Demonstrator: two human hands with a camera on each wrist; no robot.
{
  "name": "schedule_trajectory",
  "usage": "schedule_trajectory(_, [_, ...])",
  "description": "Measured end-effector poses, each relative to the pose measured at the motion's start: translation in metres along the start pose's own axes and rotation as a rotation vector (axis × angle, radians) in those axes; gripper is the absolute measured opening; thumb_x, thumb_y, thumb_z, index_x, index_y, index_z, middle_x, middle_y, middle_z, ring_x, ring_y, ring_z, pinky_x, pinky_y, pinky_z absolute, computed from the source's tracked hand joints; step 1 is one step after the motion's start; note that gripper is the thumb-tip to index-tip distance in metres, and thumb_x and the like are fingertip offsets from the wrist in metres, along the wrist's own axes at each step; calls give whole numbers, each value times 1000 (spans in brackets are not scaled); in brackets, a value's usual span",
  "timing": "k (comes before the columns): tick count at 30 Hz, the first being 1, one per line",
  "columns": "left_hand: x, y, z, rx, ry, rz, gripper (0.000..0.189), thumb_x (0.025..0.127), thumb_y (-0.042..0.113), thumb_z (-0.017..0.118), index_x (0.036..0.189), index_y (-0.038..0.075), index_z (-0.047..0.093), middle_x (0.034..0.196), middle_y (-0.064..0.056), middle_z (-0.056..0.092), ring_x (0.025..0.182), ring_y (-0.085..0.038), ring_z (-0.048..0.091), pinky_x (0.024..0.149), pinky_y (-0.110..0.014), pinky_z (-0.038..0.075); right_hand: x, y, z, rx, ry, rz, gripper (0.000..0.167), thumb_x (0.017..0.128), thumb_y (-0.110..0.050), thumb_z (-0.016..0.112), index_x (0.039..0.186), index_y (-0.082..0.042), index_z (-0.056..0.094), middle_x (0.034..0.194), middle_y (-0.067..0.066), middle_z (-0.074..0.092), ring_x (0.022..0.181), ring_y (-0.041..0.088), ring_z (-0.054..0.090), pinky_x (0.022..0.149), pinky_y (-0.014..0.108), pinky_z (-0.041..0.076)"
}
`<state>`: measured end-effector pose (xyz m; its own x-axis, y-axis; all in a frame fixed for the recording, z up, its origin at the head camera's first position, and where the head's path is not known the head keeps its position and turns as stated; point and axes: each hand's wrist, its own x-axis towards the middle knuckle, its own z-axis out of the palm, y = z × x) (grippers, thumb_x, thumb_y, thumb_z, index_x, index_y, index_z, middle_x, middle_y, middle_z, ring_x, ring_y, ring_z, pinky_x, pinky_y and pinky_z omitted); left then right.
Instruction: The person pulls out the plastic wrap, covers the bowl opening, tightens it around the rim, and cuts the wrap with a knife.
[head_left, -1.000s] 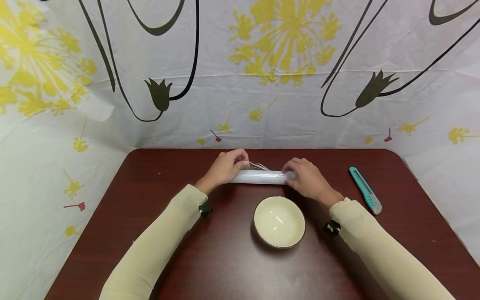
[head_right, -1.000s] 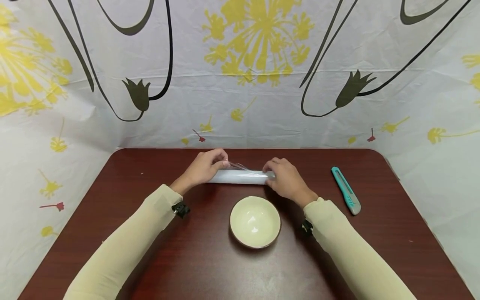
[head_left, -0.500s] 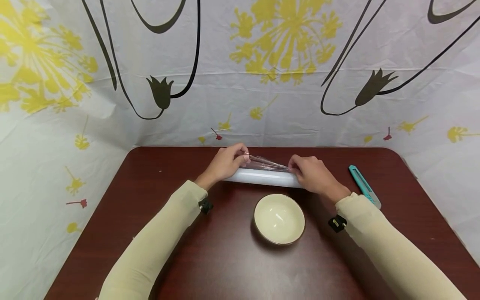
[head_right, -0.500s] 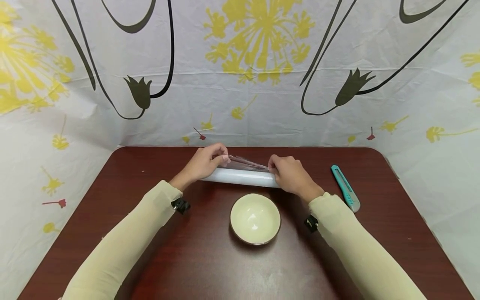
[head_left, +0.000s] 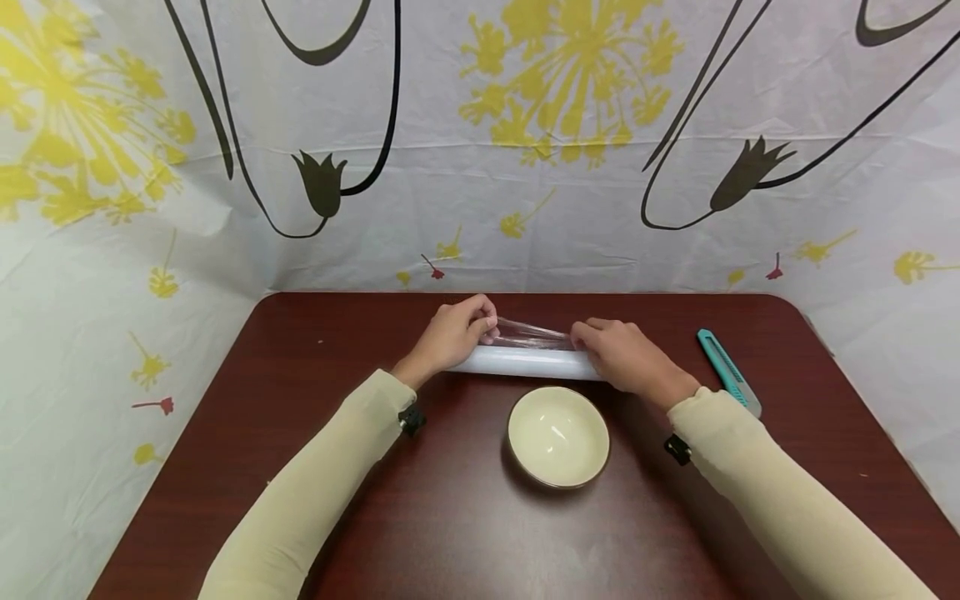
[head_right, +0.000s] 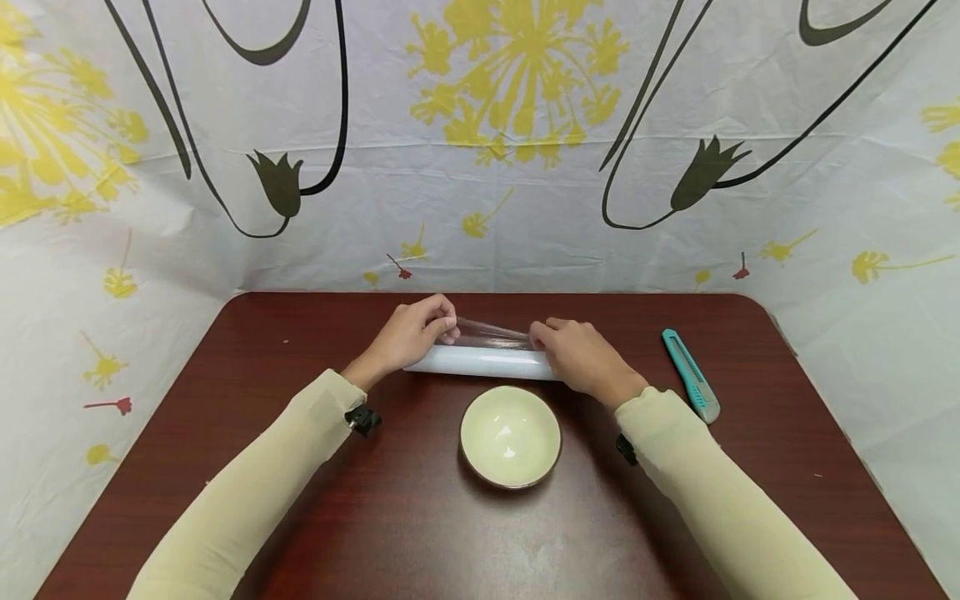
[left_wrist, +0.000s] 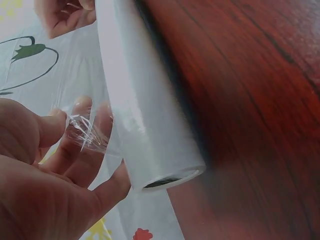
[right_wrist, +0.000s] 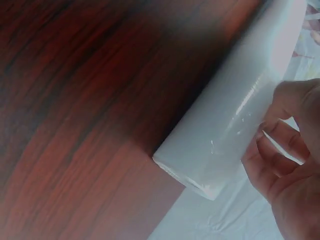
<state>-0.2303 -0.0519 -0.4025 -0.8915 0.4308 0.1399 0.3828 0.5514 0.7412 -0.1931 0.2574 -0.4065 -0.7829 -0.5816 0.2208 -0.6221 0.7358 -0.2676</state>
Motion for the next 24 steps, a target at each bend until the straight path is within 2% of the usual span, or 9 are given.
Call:
schedule_trajectory(3, [-2,-2,2,6,3,4,12,115,15,62,106,10,69,96,-1,79,88,-16,77,86,-32,62,-1,0,0,-33,-49,83,15,97,5,61,100,-8,55,81,1,54,62,19,50,60,40,48])
schedule_trajectory(6, [-3,-3,2,6,13,13,11,114,14,63,106,10,69,96,-1,79,89,-16,77,87,-33,62,-4,-1,-3,-118,-117,194,6,100,-6,61,96,-6,57,80,4,55,64,23,55,61,46,53])
schedule_trajectory(9, [-5,-2,0,13,22,22,10,113,14,64,106,10,70,97,-2,79,91,-18,77,87,-35,62,-6,-2,-5,-183,-198,285,17,105,-16,58,92,-5,59,83,8,57,67,28,58,63,51,55])
schedule_trajectory(11, [-5,-2,-1,21,23,26,11,114,14,64,106,11,70,97,-1,78,91,-18,76,87,-35,62,-7,-4,-7,-187,-230,319,19,107,-16,57,94,-2,60,86,11,59,67,30,59,63,52,56])
schedule_trajectory(18, [-4,-2,-4,13,14,34,12,114,14,63,106,10,70,97,-3,79,89,-16,76,84,-33,62,-8,-7,-9,-197,-257,305,14,105,-3,54,96,4,61,89,18,62,70,40,64,63,53,59])
schedule_trajectory(24, [-4,-3,-8,43,50,31,13,114,15,63,105,10,70,95,-3,79,87,-17,75,85,-35,61,-10,-7,-11,-246,-245,241,11,107,1,59,112,5,67,88,18,68,73,38,68,63,53,60])
